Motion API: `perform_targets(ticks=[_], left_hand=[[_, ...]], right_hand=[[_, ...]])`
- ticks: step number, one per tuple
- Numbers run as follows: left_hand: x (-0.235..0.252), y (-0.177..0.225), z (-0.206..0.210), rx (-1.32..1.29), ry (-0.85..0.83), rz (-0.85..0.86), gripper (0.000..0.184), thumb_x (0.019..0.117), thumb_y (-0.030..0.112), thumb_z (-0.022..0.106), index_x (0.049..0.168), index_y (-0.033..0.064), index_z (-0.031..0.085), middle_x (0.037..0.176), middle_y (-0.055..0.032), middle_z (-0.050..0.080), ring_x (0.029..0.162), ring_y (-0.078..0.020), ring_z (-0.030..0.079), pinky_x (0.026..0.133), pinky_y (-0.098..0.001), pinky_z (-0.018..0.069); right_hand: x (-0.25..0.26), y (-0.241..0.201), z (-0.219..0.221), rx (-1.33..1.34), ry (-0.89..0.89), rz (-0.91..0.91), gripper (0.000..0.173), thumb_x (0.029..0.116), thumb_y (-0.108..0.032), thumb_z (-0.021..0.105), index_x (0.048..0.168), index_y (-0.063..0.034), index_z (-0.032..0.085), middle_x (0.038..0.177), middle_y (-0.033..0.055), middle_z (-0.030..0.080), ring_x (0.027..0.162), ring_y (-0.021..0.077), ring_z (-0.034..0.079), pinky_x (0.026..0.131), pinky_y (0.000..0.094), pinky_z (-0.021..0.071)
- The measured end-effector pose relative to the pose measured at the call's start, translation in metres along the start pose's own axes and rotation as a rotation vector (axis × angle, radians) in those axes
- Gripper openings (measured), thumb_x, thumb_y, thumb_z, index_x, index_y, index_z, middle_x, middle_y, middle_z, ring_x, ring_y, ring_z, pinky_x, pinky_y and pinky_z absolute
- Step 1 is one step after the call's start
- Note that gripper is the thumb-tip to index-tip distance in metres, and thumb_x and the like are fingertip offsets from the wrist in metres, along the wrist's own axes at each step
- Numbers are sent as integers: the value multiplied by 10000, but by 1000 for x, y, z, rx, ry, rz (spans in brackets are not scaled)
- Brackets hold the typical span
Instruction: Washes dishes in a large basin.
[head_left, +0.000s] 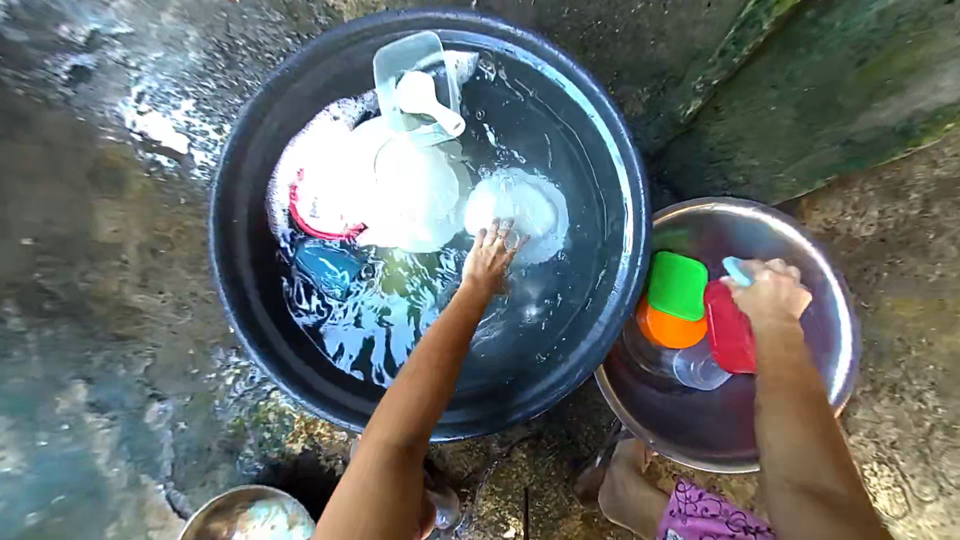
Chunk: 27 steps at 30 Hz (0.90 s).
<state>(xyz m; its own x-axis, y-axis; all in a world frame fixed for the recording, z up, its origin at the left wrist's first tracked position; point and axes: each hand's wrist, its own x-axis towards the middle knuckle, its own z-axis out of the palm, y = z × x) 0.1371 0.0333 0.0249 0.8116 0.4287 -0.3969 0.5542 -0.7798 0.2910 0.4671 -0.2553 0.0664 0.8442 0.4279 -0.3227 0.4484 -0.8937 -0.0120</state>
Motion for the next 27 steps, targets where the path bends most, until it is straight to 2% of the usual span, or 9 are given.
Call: perform_targets(ticks=[2, 4, 6, 10, 13, 16, 21, 24, 27], left_hand=[[8, 9, 8, -27, -21, -14, 808, 838, 20, 769, 1568, 100, 430, 1652, -278, 273, 1556, -448, 199, 1254, -592, 160], [14, 13, 21, -107, 96, 6, 560, 958, -35, 590, 1501, 87, 527, 1599, -254, 399, 1527, -422, 305, 1258, -566, 195], [20, 15, 24, -155, 120, -23, 557, 1015, -61, 460, 1541, 123, 482, 1641, -209, 354, 1545, -403, 279, 1255, -558, 198], [31, 10, 24, -105, 64, -18, 560, 1028, -30, 474, 1558, 151, 465, 1642, -243, 329, 1522, -472, 280, 1217, -561, 267], [24, -3, 11, -30, 34, 78, 575, 993, -74, 508, 1538, 105, 480, 1606, -242, 395, 1484, -470, 363, 1167, -585, 351], [-5, -33, 0, -259, 188, 81, 421, 987, 89, 625, 1406, 56, 598, 1451, -200, 585, 1316, -408, 578, 1106, -596, 433], [-107, -117, -33, -235, 500, -377, 428, 995, 322, 656, 1284, 7, 668, 1366, -276, 610, 1274, -497, 565, 1041, -703, 414], [-149, -166, -29, -295, 406, -708, 820, 847, 452, 819, 1481, 39, 503, 1541, -373, 367, 1409, -614, 338, 1042, -796, 323], [-150, -177, -25, -300, 137, -817, 1143, 791, 411, 891, 1654, 155, 187, 1651, -346, 160, 1415, -633, 324, 1013, -787, 394]], right_hand=[[0, -5, -3, 102, -6, 51, 654, 870, -468, 803, 1366, -77, 633, 1519, 300, 433, 1410, 531, 379, 1022, 757, 346], [-12, -24, -13, 258, 183, -2, 642, 887, -524, 755, 1329, -70, 654, 1492, 279, 471, 1358, 503, 457, 1013, 723, 386], [-30, -62, -25, 389, 384, -150, 555, 981, -471, 638, 1293, -13, 657, 1421, 292, 522, 1246, 457, 562, 1016, 610, 448], [-65, -151, -26, 516, 500, -583, 416, 1031, -269, 542, 1173, 98, 677, 1276, 351, 590, 1109, 433, 637, 933, 492, 536], [-77, -214, -9, 502, 279, -686, 367, 998, -285, 597, 1171, 19, 708, 1301, 264, 607, 1129, 392, 642, 889, 539, 546], [-89, -255, 13, 331, -139, -686, 403, 975, -351, 676, 1256, -61, 690, 1417, 211, 546, 1268, 415, 559, 937, 619, 509], [-106, -289, 55, 1, -586, -617, 596, 963, -359, 707, 1429, -16, 564, 1494, 305, 462, 1406, 499, 408, 1079, 690, 370], [-117, -299, 69, -5, -631, -583, 611, 988, -348, 672, 1484, -36, 501, 1507, 301, 456, 1382, 491, 449, 1090, 678, 377], [-127, -305, 76, 83, -631, -646, 501, 1009, -343, 644, 1418, -64, 573, 1458, 257, 524, 1326, 449, 522, 1054, 658, 421]])
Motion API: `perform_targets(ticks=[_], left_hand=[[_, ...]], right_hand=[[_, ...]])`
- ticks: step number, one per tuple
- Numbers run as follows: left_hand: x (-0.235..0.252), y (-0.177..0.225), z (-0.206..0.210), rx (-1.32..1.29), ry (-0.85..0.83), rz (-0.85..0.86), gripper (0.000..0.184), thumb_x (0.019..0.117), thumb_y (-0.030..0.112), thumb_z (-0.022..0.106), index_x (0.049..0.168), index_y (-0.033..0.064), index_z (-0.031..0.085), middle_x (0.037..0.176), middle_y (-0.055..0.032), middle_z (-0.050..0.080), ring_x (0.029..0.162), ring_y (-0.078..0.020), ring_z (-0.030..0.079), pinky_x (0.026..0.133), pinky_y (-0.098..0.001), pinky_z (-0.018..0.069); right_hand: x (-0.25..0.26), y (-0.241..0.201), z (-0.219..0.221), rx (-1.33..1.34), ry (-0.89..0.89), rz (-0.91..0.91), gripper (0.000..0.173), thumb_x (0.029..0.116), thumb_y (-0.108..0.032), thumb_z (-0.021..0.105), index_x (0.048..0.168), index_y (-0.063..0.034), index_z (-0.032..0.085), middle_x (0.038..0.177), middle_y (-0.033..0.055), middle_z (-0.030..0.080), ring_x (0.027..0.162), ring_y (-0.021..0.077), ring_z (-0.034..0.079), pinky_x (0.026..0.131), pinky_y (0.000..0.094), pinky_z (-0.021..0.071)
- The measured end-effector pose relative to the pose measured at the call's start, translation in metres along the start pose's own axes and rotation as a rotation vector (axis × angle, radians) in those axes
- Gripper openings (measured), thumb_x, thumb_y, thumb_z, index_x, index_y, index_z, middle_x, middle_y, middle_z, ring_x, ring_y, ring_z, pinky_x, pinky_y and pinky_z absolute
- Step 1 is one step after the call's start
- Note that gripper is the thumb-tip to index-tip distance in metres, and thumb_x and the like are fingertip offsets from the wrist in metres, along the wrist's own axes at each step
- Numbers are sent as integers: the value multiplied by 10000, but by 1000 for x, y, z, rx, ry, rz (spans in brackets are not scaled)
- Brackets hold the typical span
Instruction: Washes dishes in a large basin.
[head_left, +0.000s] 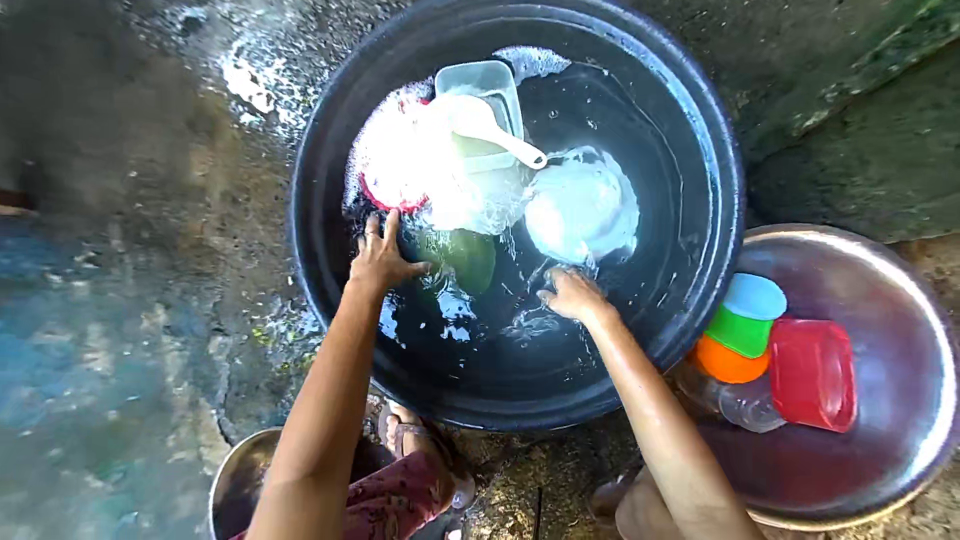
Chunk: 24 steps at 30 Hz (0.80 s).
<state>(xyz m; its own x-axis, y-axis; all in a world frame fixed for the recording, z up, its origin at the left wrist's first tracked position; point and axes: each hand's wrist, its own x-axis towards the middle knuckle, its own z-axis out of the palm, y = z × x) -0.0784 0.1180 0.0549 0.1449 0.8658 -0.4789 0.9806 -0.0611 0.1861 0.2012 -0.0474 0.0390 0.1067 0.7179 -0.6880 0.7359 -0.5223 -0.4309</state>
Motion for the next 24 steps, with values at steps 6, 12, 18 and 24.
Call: perform_targets(ticks=[6, 12, 18, 24], left_hand=[[-8, 28, 0, 289, -195, 23, 1233, 747, 308, 928, 1646, 45, 126, 1614, -420, 136, 1308, -678, 412, 964, -764, 440], [-27, 40, -23, 343, -249, 107, 1051, 788, 508, 869, 1601, 118, 329, 1578, -408, 251, 1165, -633, 557, 893, -745, 483], [-21, 25, -31, -110, -594, -32, 689, 1026, 403, 629, 1561, 63, 360, 1410, -362, 512, 1141, -517, 619, 936, -647, 514], [-52, 38, 0, -66, -839, 117, 575, 1034, 258, 642, 1468, -52, 430, 1181, -314, 642, 987, -386, 671, 904, -523, 544]], right_hand=[[-11, -17, 16, 310, 1, -140, 480, 1042, -298, 605, 1414, 0, 551, 1414, 239, 572, 1326, 380, 544, 1118, 557, 418], [-27, -42, 32, 668, -208, -1, 517, 1122, -411, 361, 1495, -67, 460, 1365, 237, 587, 1155, 378, 640, 909, 526, 551], [-22, -56, 55, 784, -433, 50, 704, 1045, -589, 452, 1612, -215, 268, 1437, 255, 528, 1164, 437, 624, 862, 612, 545], [-29, -72, 80, 857, -339, 83, 744, 1015, -237, 660, 1608, -75, 241, 1469, 279, 498, 1261, 399, 580, 985, 539, 515]])
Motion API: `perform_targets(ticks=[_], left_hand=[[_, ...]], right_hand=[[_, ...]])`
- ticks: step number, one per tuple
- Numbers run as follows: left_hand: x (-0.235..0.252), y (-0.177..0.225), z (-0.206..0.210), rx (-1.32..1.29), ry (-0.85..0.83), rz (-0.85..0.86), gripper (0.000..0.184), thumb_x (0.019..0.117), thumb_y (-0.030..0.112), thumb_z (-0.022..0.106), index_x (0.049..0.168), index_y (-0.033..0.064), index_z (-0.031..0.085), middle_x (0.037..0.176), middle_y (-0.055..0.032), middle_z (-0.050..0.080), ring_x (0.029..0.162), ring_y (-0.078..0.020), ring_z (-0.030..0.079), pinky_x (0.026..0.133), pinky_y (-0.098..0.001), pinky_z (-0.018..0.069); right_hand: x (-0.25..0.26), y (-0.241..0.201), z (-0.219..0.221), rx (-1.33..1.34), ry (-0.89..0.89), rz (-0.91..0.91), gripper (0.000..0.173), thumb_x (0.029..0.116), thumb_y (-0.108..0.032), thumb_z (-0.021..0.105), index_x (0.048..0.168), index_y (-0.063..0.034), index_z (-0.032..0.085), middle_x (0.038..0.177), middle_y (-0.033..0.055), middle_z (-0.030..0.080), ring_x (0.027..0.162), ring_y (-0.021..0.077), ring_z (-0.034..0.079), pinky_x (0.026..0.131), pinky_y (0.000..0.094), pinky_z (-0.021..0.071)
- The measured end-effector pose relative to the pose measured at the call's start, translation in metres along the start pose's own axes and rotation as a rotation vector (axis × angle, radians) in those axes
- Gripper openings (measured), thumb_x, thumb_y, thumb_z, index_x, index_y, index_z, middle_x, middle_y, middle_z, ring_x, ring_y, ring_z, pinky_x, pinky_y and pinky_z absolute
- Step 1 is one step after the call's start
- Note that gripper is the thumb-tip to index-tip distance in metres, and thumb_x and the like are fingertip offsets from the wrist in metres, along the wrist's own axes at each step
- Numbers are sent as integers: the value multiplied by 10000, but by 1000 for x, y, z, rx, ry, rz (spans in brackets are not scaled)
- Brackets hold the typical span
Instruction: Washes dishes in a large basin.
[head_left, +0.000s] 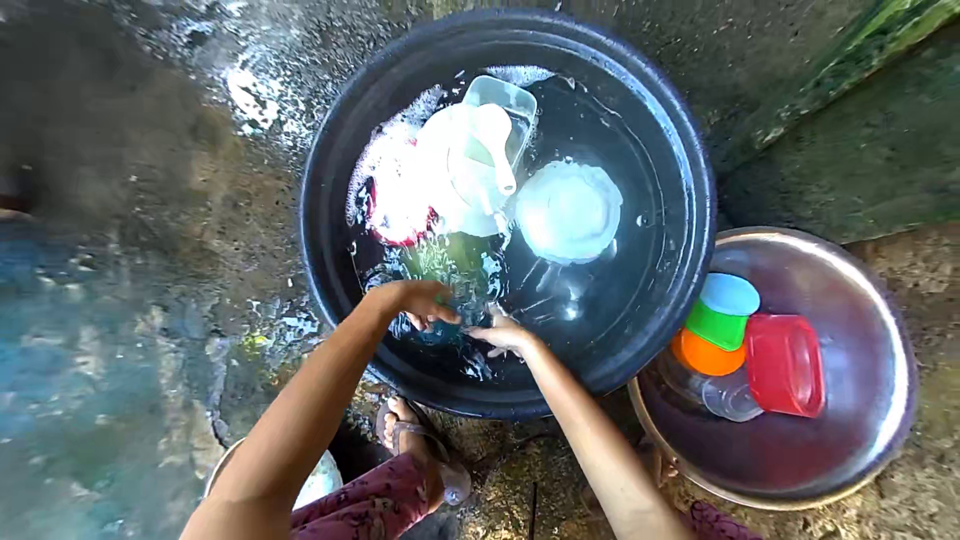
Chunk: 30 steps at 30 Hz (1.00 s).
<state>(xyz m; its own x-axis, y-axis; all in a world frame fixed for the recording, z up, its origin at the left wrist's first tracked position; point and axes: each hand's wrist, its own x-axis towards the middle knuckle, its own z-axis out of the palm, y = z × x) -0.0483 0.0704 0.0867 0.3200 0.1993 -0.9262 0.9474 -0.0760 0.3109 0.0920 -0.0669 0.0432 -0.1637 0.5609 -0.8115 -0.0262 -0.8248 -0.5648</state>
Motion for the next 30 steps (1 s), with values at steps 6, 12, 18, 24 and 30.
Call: perform_targets(ticks=[6, 12, 18, 24, 30], left_hand=[[3, 38, 10, 494, 241, 237, 847, 787, 217, 911, 1514, 80, 499, 1598, -259, 380, 1510, -488, 268, 1167, -719, 217], [24, 31, 24, 661, 294, 452, 559, 792, 273, 901, 1206, -45, 700, 1314, -244, 644, 1354, -412, 512, 1196, -615, 244], [20, 26, 31, 553, 436, 701, 694, 762, 223, 916, 1350, 0, 624, 1478, -240, 538, 1447, -415, 430, 1169, -613, 308], [32, 30, 20, -102, 446, 459, 416, 1009, 269, 678, 1128, -130, 666, 1036, -281, 706, 1042, -384, 687, 1065, -575, 452], [49, 73, 101, -906, 561, 353, 380, 1102, 202, 461, 1366, -67, 514, 1224, -250, 638, 1081, -286, 645, 971, -471, 529]], right_hand=[[8, -6, -8, -206, 82, -154, 436, 1014, -98, 622, 1413, 47, 522, 1350, 275, 589, 1223, 339, 596, 1054, 468, 470], [-13, -36, -45, -755, -89, -307, 364, 1026, -57, 573, 1371, 38, 510, 1286, 261, 607, 1206, 374, 599, 1050, 534, 454], [-36, -57, -73, -1006, -129, -432, 191, 996, -35, 626, 1180, 13, 613, 1105, 194, 663, 1133, 350, 600, 1077, 626, 308], [-2, -22, -96, -281, 428, -527, 517, 1007, -236, 663, 1388, 78, 508, 1388, 291, 556, 1285, 404, 555, 1071, 531, 463], [22, -10, -62, 361, 372, -86, 804, 1018, -649, 431, 1564, -63, 364, 1547, 234, 430, 1396, 362, 445, 1113, 576, 392]])
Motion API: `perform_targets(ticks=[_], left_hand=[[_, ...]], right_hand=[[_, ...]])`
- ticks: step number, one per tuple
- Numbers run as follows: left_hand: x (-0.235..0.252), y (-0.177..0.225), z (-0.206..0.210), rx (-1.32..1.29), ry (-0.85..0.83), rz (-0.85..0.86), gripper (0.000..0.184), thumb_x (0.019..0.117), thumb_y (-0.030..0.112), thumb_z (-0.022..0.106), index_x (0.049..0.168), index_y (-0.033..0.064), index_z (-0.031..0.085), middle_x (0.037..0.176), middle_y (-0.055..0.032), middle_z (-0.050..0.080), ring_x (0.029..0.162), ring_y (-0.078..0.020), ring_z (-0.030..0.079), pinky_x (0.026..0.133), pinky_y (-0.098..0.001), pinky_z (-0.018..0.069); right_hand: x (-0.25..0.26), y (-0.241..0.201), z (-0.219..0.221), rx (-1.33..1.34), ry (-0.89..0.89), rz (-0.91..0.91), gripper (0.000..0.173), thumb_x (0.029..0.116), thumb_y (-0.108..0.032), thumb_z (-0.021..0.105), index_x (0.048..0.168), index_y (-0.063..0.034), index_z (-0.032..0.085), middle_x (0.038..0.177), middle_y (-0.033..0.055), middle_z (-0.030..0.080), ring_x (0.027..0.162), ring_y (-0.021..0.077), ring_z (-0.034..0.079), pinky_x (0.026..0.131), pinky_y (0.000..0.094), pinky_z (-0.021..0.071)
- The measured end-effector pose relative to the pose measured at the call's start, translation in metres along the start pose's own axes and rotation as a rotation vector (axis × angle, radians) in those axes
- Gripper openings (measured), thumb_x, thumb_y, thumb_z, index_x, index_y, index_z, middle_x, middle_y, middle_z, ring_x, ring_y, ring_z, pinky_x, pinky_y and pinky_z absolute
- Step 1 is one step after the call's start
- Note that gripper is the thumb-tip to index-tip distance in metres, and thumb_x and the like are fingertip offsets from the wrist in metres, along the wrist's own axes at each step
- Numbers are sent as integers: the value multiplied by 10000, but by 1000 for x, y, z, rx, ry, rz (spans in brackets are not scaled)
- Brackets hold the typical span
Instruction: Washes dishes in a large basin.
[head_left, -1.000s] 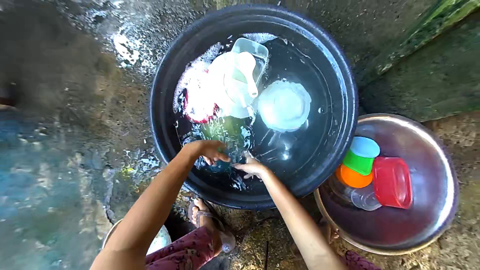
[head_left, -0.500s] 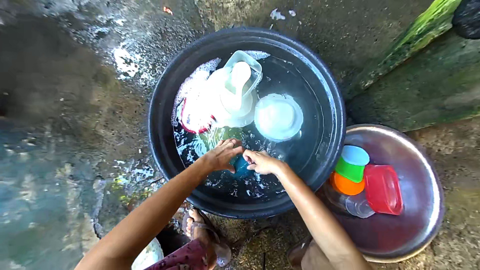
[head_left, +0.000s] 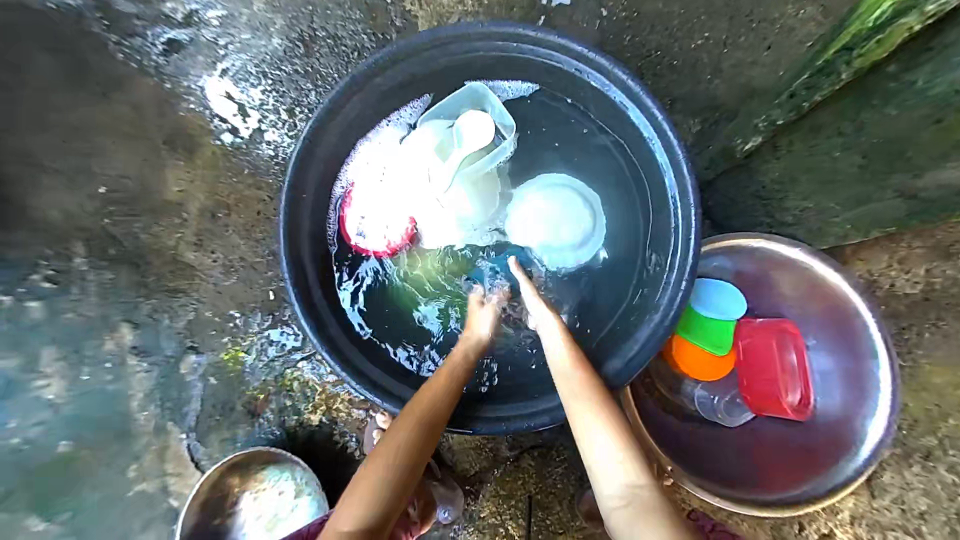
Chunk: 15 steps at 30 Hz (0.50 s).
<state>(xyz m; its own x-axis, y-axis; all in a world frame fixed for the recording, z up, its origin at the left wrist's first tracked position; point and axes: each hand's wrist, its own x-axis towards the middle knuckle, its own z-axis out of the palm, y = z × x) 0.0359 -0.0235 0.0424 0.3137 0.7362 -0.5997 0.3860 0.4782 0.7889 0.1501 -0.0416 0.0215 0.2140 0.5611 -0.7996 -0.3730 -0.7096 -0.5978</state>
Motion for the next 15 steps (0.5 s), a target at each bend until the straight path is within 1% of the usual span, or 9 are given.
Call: perform_targets(ticks=[2, 3, 5, 6, 8, 9, 11, 13, 15], left_hand=[[-10, 8, -7, 417, -309, -40, 369, 1086, 84, 441, 1364, -150, 506, 1329, -327, 579, 1249, -376, 575, 1097, -489, 434], [-3, 14, -15, 672, -441, -45, 366, 1081, 87, 468, 1346, -154, 540, 1377, -344, 558, 1331, -424, 528, 1150, -529, 378], [11, 26, -20, 1045, -485, -57, 344, 1041, 117, 564, 1267, -136, 619, 1372, -353, 568, 1350, -491, 505, 1133, -618, 374], [12, 32, -17, 1090, -421, -81, 369, 1036, 107, 566, 1298, -151, 590, 1419, -359, 531, 1388, -501, 465, 1150, -629, 351], [7, 24, 1, 751, -198, -31, 449, 1048, -3, 491, 1451, -182, 408, 1542, -338, 418, 1493, -426, 359, 1245, -512, 251], [6, 15, 17, 464, -70, -9, 448, 1057, -16, 459, 1474, -161, 384, 1535, -316, 435, 1477, -368, 393, 1235, -454, 284], [12, -6, 43, 69, 55, 34, 385, 1063, 34, 432, 1422, -103, 457, 1382, -260, 567, 1285, -277, 562, 1107, -419, 451], [6, -16, 39, 270, -141, 25, 312, 1051, 16, 428, 1251, -199, 535, 1221, -349, 604, 1164, -396, 603, 1037, -528, 469], [18, -20, 11, 821, -450, 131, 289, 1050, 53, 489, 1194, -149, 636, 1265, -347, 624, 1257, -472, 580, 1093, -609, 424]], right_hand=[[0, 0, 1, 66, 39, -107, 638, 1075, -465, 458, 1540, -31, 400, 1544, 229, 440, 1403, 332, 444, 1135, 534, 374], [-2, 3, 0, 59, 38, -82, 659, 1069, -486, 453, 1560, -56, 364, 1572, 207, 407, 1436, 321, 407, 1154, 546, 354], [-6, 11, 8, 118, 87, 35, 778, 1020, -608, 468, 1566, -66, 359, 1575, 211, 405, 1444, 351, 400, 1141, 601, 358], [-6, 15, 14, 176, 105, 92, 825, 998, -669, 453, 1563, -77, 348, 1551, 219, 421, 1406, 368, 432, 1096, 608, 402], [-10, 15, 20, 270, 143, 109, 814, 1007, -697, 394, 1555, -96, 352, 1529, 214, 441, 1361, 368, 469, 1050, 584, 441], [-11, 15, 18, 285, 152, 84, 784, 1028, -663, 385, 1579, -109, 323, 1565, 209, 403, 1394, 369, 433, 1074, 590, 412], [-6, 15, 8, 287, 148, 7, 682, 1065, -567, 376, 1586, -129, 336, 1591, 170, 391, 1433, 324, 404, 1125, 575, 373], [-1, 15, 0, 253, 172, 26, 662, 1058, -534, 418, 1540, -80, 403, 1543, 178, 451, 1407, 302, 439, 1129, 549, 381], [-3, 15, 2, 203, 192, 89, 724, 1058, -575, 390, 1559, -52, 374, 1592, 207, 384, 1476, 342, 354, 1164, 607, 314]])
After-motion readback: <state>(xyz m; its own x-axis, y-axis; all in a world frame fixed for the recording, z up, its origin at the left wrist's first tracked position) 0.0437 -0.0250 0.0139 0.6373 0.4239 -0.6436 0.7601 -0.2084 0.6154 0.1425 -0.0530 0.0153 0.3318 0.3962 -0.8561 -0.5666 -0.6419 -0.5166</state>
